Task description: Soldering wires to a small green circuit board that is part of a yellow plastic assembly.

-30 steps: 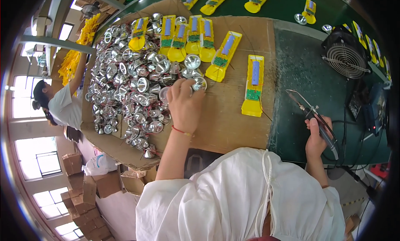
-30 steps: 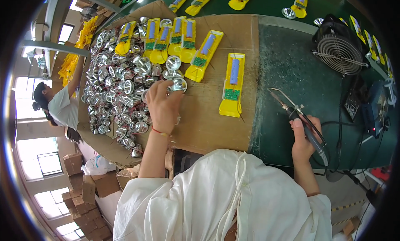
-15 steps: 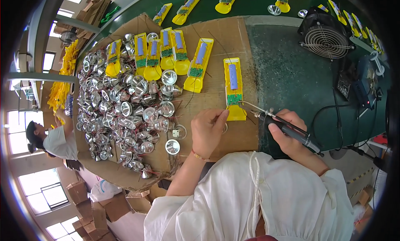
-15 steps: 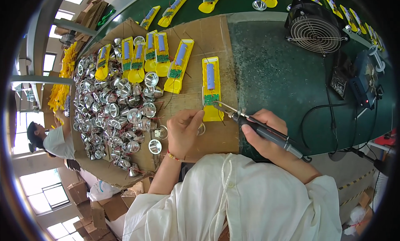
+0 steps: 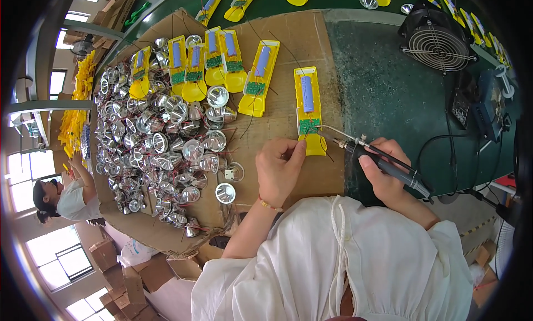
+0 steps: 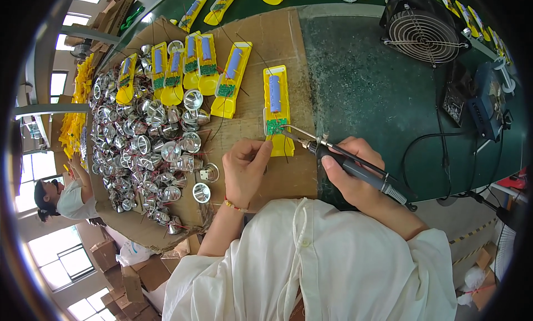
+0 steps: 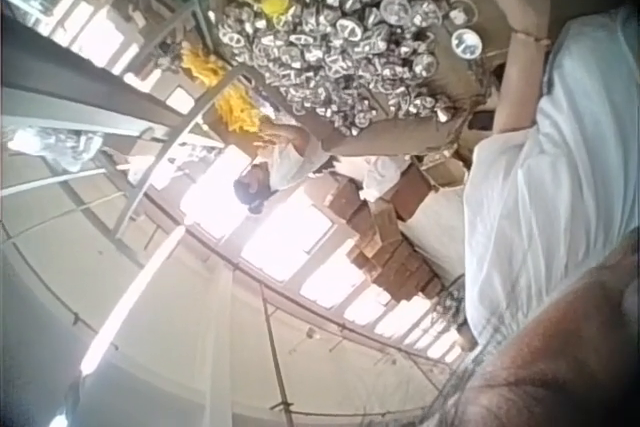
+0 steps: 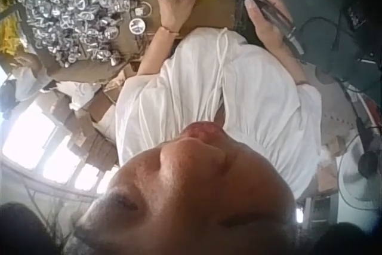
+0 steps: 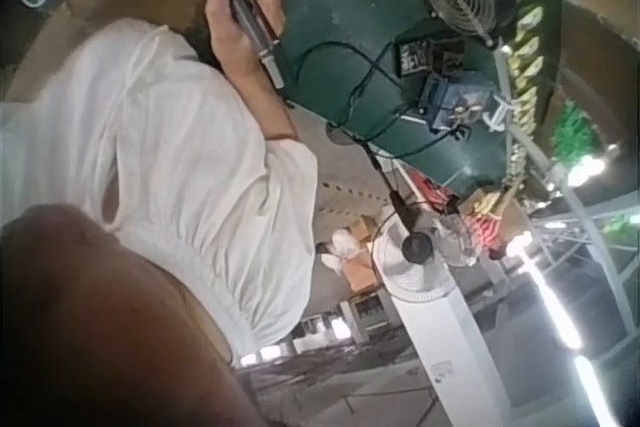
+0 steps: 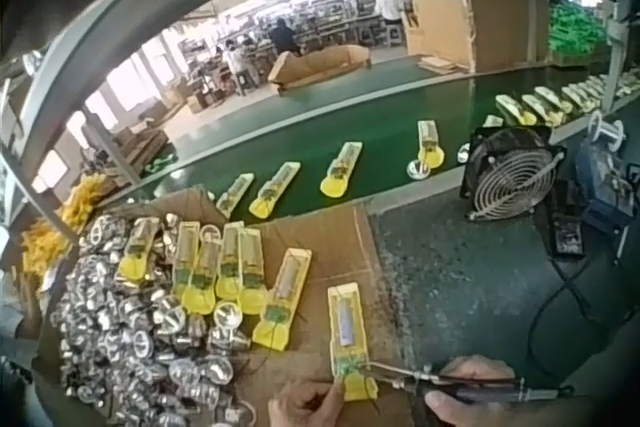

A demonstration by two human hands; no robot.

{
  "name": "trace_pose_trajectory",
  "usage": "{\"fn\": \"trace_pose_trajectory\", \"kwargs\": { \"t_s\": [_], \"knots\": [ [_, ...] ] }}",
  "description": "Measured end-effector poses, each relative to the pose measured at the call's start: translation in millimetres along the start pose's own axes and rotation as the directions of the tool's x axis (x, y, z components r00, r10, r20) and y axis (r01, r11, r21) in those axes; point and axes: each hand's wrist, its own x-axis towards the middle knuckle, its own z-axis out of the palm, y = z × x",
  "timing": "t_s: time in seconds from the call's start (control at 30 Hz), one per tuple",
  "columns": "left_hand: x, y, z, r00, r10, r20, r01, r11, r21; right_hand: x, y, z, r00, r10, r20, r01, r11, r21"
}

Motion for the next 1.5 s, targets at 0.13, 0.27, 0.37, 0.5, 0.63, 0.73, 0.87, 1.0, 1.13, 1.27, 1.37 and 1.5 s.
{"fn": "trace_pose_trajectory", "kwargs": {
  "t_s": [0.13,0.27,0.37,0.5,0.63,0.73,0.87,1.0,1.13,1.27,1.37,1.5],
  "knots": [
    [1,-3,1,1.000,-0.021,0.017,0.021,1.000,-0.022,-2,-3,1,0.998,0.054,0.031,-0.054,0.998,-0.028],
    [1,0,1,1.000,-0.007,0.023,0.008,1.000,-0.017,-1,-4,-1,0.997,0.058,0.046,-0.058,0.998,-0.005],
    [1,-1,2,1.000,-0.016,0.023,0.017,1.000,-0.013,1,-11,0,0.989,0.110,0.095,-0.111,0.994,0.001],
    [2,-1,2,0.999,-0.030,0.018,0.030,0.999,-0.021,-1,-6,-5,1.000,0.022,0.017,-0.022,1.000,-0.012],
    [2,0,1,0.999,-0.025,0.022,0.025,0.999,-0.021,-4,1,-6,1.000,0.016,-0.022,-0.015,0.999,0.037],
    [3,0,0,1.000,-0.022,0.016,0.022,1.000,-0.008,-5,2,-5,0.999,0.034,0.005,-0.034,0.999,0.026],
    [3,3,1,0.998,0.053,-0.017,-0.052,0.997,0.054,-6,3,-4,0.999,0.055,0.001,-0.055,0.998,0.019],
    [4,3,0,0.994,0.100,-0.045,-0.097,0.993,0.062,-1,2,-1,1.000,0.002,0.019,-0.003,1.000,0.005],
    [4,4,0,0.995,0.096,-0.038,-0.096,0.995,0.003,1,4,8,0.990,0.130,-0.059,-0.125,0.988,0.088],
    [4,1,1,0.999,0.049,-0.012,-0.049,0.998,-0.038,1,7,11,0.984,0.161,-0.082,-0.153,0.983,0.100],
    [4,2,1,0.996,0.084,-0.025,-0.085,0.996,-0.023,1,8,9,0.965,0.261,0.002,-0.260,0.962,0.080],
    [4,2,1,0.996,0.088,-0.029,-0.089,0.996,-0.032,6,-1,9,0.992,0.128,-0.002,-0.128,0.991,0.044]
  ]
}}
